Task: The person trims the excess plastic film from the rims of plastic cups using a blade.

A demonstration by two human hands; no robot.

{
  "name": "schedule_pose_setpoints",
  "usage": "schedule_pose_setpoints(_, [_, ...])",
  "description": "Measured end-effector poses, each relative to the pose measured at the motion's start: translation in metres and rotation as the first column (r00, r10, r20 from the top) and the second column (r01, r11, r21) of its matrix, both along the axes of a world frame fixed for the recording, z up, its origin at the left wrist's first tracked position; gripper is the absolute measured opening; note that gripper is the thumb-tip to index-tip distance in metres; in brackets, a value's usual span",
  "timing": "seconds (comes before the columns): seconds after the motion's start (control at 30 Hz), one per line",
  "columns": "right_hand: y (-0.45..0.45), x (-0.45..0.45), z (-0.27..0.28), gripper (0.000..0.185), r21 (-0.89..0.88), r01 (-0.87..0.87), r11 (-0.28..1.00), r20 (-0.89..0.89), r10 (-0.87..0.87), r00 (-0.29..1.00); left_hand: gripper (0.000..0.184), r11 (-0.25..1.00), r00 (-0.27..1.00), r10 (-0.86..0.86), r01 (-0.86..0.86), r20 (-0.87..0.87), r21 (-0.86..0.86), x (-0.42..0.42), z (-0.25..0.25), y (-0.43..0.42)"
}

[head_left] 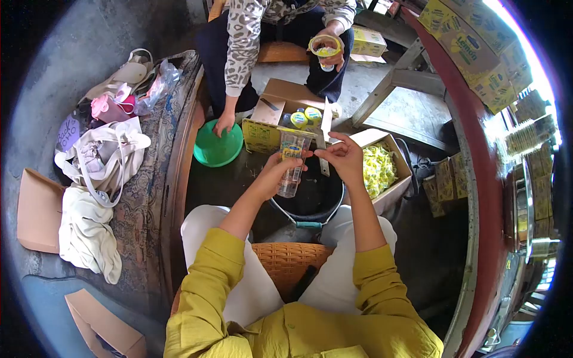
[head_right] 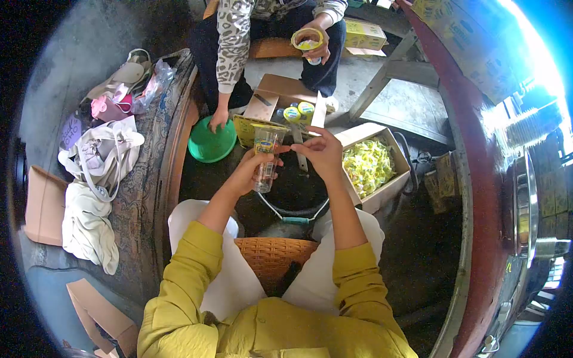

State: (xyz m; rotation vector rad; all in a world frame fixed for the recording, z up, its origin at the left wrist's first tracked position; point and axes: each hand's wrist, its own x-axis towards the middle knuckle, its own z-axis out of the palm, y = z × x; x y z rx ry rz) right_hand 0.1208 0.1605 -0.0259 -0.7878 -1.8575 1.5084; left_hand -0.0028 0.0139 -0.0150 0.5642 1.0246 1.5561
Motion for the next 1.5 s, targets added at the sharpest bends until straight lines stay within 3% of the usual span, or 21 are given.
schedule_pose_setpoints(0.33, [-0.004,-0.002,0.004,0.053,0.011,-0.034,0.999,0.044,0.033,0.998,0.044,0.999,0.993,-0.032,0.033,0.116,-0.007,-0.006,0.005,-0.003])
schedule_pose_setpoints(0.43, [-0.003,-0.002,0.003,0.054,0.021,-0.038,0.999,0.043,0.037,0.998,0.036,0.998,0.99,0.025,-0.032,0.137,0.046,-0.004,0.007,-0.004])
schedule_pose_setpoints(0.53, [-0.002,-0.003,0.004,0.054,0.016,-0.036,0.999,0.031,0.036,0.999,0.039,0.998,0.995,0.061,-0.062,0.081,0.011,-0.004,0.008,-0.004])
schedule_pose_setpoints(0.63, [-0.003,-0.002,0.005,0.055,0.035,-0.043,0.998,0.027,0.042,0.999,0.042,0.992,0.994,-0.013,-0.001,-0.112,-0.125,-0.005,0.001,-0.006])
schedule_pose_setpoints(0.83, [-0.004,-0.002,0.008,0.058,0.094,-0.065,0.993,0.048,0.061,0.997,0.037,0.992,0.922,-0.062,0.015,-0.382,-0.125,-0.003,0.005,-0.004])
schedule_pose_setpoints(0.93, [-0.003,-0.002,0.007,0.062,0.112,-0.085,0.99,0.052,0.08,0.995,0.036,0.994,0.914,-0.054,0.01,-0.403,-0.109,0.0,0.009,-0.005])
schedule_pose_setpoints(1.23, [-0.004,0.0,0.012,0.064,0.074,-0.095,0.993,0.032,0.093,0.995,0.043,0.989,0.94,-0.051,0.001,-0.338,-0.147,-0.004,0.009,-0.004])
schedule_pose_setpoints(1.33, [-0.002,0.002,0.015,0.065,0.076,-0.073,0.994,0.039,0.07,0.997,0.046,0.998,0.965,0.029,-0.041,-0.261,-0.041,-0.007,-0.005,0.001])
schedule_pose_setpoints(1.5, [0.0,0.003,0.019,0.066,0.064,-0.066,0.996,0.033,0.064,0.997,0.046,0.994,0.974,0.005,-0.029,-0.227,-0.106,-0.014,-0.007,0.0])
